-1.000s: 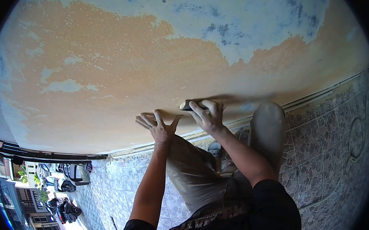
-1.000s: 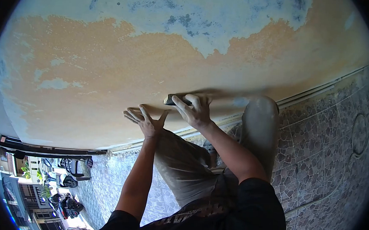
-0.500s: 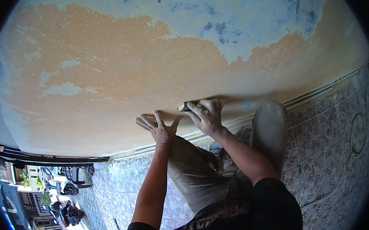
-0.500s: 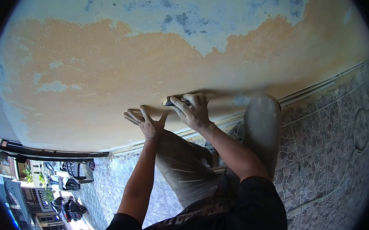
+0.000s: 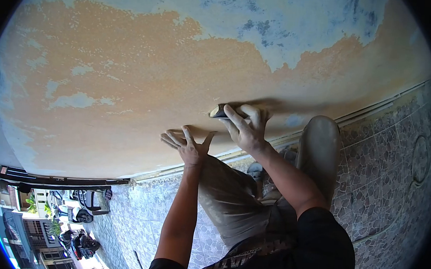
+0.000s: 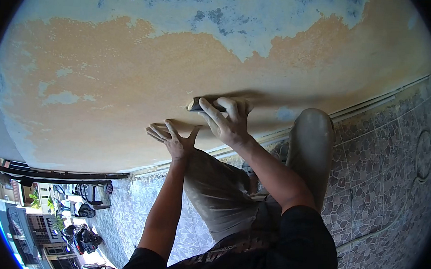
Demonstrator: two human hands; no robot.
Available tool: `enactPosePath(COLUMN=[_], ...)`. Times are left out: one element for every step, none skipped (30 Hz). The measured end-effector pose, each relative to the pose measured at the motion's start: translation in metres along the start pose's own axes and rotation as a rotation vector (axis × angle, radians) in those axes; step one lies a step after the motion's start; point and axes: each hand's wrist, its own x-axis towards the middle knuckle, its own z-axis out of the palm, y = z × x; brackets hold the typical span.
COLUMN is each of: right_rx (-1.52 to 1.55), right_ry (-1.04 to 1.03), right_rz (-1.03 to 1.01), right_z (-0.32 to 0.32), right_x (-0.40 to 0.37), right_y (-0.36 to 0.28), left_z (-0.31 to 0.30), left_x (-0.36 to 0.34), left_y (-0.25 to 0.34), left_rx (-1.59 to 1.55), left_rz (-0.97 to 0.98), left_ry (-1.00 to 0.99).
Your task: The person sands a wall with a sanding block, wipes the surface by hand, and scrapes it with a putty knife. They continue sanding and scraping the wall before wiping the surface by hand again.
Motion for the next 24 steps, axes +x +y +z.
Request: enactPosePath(right_rx=[0.028, 0.009, -0.014, -0.029, -0.037, -0.019, 0.000, -0.014, -0.025, -0.017, -0.012, 0.034, 0.076, 0.060, 0.041, 0.016, 0.012, -0.001, -0.012, -0.087, -0.116, -0.079, -0.044, -0.029], right_ry=[0.071, 0.168, 0.267, 0.272, 0.278, 0.204, 0.130, 0.021, -0.085, -0.074, -0.067, 0.018, 0.098, 0.186, 0.277, 0.360, 0.358, 0.274, 0.194, 0.036, -0.039, -0.056, -0.070, -0.013], right_rz=[0.074, 0.129, 0.184, 0.194, 0.187, 0.125, 0.065, -0.025, -0.109, -0.034, -0.026, 0.069, 0.157, 0.187, 0.216, 0.193, 0.187, 0.143, 0.098, -0.019, -0.112, -0.086, -0.060, 0.024], right_z=[-0.006, -0.012, -0.015, -0.017, -0.009, 0.005, 0.014, 0.015, 0.011, 0.012, 0.014, 0.005, -0.004, -0.012, -0.017, -0.018, -0.014, -0.004, 0.006, 0.009, 0.007, 0.008, 0.009, 0.003], right_x=[0.019, 0.040, 0.053, 0.054, 0.041, 0.012, -0.012, -0.028, -0.027, -0.024, -0.021, 0.001, 0.023, 0.044, 0.059, 0.063, 0.052, 0.026, 0.001, -0.023, -0.026, -0.027, -0.028, -0.011], right_y=[0.001, 0.005, 0.008, 0.007, 0.005, 0.005, 0.004, 0.003, -0.005, -0.010, -0.011, -0.014, -0.012, -0.005, 0.006, 0.014, 0.017, 0.019, 0.020, 0.018, 0.010, 0.005, 0.003, -0.002], left_z=[0.000, 0.002, 0.004, 0.004, 0.004, 0.005, 0.005, 0.005, 0.004, 0.003, 0.001, 0.001, 0.001, 0.003, 0.003, 0.003, 0.003, 0.003, 0.004, 0.005, 0.004, 0.002, 0.002, 0.000], left_x=[-0.002, -0.001, -0.001, 0.000, 0.002, 0.002, 0.001, -0.001, 0.001, 0.002, 0.000, 0.000, -0.001, -0.001, -0.001, -0.001, 0.000, -0.001, 0.000, 0.001, 0.002, 0.001, 0.002, 0.005], left_y=[-0.002, -0.002, -0.002, -0.002, -0.002, -0.002, -0.003, -0.004, -0.003, -0.002, -0.002, -0.001, -0.001, -0.001, -0.001, -0.001, 0.000, -0.002, -0.002, -0.001, 0.001, 0.000, 0.000, 0.003], left_rx=[0.007, 0.005, -0.001, 0.003, -0.005, -0.004, -0.001, 0.000, 0.001, 0.003, 0.006, 0.009, 0.011, 0.015, 0.018, 0.007, 0.001, 0.004, 0.011, 0.013, -0.007, -0.025, -0.015, -0.011], left_rz=[-0.008, 0.003, 0.016, 0.041, 0.045, 0.052, 0.059, 0.059, 0.069, 0.063, 0.050, 0.037, 0.024, 0.025, 0.029, 0.039, 0.035, 0.040, 0.045, 0.044, 0.033, 0.023, 0.027, 0.013], left_ry=[-0.008, 0.006, 0.022, 0.022, 0.029, 0.033, 0.038, 0.026, 0.033, 0.023, 0.007, 0.006, -0.001, 0.001, 0.004, 0.015, 0.018, 0.017, 0.018, 0.026, 0.027, 0.025, 0.026, 0.014])
